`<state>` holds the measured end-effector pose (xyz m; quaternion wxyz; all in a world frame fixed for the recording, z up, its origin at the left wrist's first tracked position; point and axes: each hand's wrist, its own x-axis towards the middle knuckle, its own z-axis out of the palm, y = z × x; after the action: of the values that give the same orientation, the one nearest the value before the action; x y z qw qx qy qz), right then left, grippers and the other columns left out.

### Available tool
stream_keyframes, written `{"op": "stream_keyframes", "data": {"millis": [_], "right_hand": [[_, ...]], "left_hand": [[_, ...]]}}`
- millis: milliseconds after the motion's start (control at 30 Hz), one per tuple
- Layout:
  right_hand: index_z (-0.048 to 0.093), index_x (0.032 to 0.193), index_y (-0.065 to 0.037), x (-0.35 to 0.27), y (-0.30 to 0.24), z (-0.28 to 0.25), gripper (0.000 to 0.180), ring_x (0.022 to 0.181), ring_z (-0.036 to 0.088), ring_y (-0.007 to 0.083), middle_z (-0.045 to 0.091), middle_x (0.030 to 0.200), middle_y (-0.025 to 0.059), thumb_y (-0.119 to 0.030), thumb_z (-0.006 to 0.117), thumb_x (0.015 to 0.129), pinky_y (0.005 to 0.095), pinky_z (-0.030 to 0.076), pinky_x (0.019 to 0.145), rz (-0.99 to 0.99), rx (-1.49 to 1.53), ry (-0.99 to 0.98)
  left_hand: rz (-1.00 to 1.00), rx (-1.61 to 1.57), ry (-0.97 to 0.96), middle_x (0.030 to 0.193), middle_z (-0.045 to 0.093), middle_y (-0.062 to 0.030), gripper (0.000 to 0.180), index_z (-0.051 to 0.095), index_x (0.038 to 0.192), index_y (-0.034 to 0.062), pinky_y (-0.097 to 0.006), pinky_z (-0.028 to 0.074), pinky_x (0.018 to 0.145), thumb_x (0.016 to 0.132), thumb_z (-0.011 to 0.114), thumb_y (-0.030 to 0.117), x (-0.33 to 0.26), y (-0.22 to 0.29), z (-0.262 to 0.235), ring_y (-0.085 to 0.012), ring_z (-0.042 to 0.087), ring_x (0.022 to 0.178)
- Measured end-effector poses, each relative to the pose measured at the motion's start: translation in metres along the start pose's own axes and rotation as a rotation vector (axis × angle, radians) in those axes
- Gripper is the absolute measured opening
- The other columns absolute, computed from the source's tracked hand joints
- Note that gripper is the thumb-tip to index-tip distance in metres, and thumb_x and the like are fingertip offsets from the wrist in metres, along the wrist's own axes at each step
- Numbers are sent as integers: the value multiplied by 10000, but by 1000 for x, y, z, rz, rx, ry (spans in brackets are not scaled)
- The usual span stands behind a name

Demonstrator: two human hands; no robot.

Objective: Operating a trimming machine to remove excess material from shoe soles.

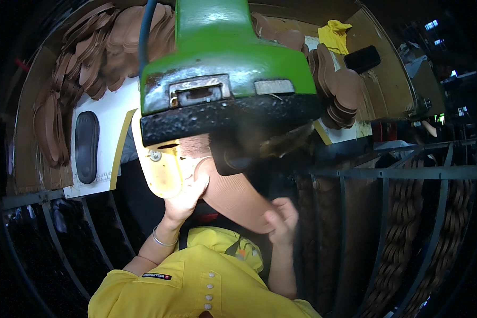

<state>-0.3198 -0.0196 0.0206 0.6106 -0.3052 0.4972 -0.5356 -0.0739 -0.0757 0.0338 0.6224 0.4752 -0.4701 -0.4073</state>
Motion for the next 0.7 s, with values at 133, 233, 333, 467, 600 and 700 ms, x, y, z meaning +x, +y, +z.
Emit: {"op": "stream_keyframes", "data": {"millis": [133, 233, 333, 467, 600, 700], "right_hand": [[560, 1009, 8, 40, -33, 17, 261, 882, 591, 135, 622, 947, 69, -71, 677, 789, 251, 457, 813, -178, 16, 213], [570, 1039, 20, 75, -50, 44, 277, 908, 581, 139, 618, 973, 63, -84, 674, 805, 254, 434, 847, -288, 11, 168], [554, 1076, 30, 100, -60, 63, 293, 855, 578, 121, 607, 959, 51, -90, 649, 826, 235, 439, 747, -347, -21, 41], [581, 1061, 11, 118, -35, 46, 221, 707, 638, 165, 636, 911, 105, -35, 569, 845, 259, 540, 584, -265, -36, -70], [579, 1006, -19, 101, -31, 79, 148, 445, 494, 62, 571, 757, 31, -99, 592, 882, 183, 322, 296, -192, -168, -113], [534, 1068, 26, 93, -23, 100, 234, 470, 518, 53, 599, 782, 71, -146, 569, 914, 177, 358, 318, -228, -193, -250]], "left_hand": [[-10, -54, -59, 924, 670, -163, 230, 623, 979, -74, -309, 512, 755, 753, 608, -34, 5, -2, 4, -224, 661, 809], [32, 16, -89, 888, 674, -148, 223, 625, 976, -76, -303, 514, 722, 763, 633, -11, 13, 0, -6, -212, 662, 773], [-22, -104, -76, 864, 676, -101, 206, 634, 970, -66, -285, 511, 685, 785, 663, 21, 19, -2, -16, -147, 641, 746], [-127, -153, -144, 888, 675, -82, 201, 640, 988, -59, -259, 508, 730, 799, 657, 6, 37, 25, -40, -117, 631, 792], [-155, -46, -58, 928, 674, -96, 227, 637, 995, -65, -253, 502, 788, 774, 668, -21, 39, 24, -68, -127, 633, 843], [-164, -126, 26, 927, 668, -119, 242, 607, 1017, -72, -242, 500, 771, 778, 641, -66, 37, 15, -87, -131, 634, 832]]}}
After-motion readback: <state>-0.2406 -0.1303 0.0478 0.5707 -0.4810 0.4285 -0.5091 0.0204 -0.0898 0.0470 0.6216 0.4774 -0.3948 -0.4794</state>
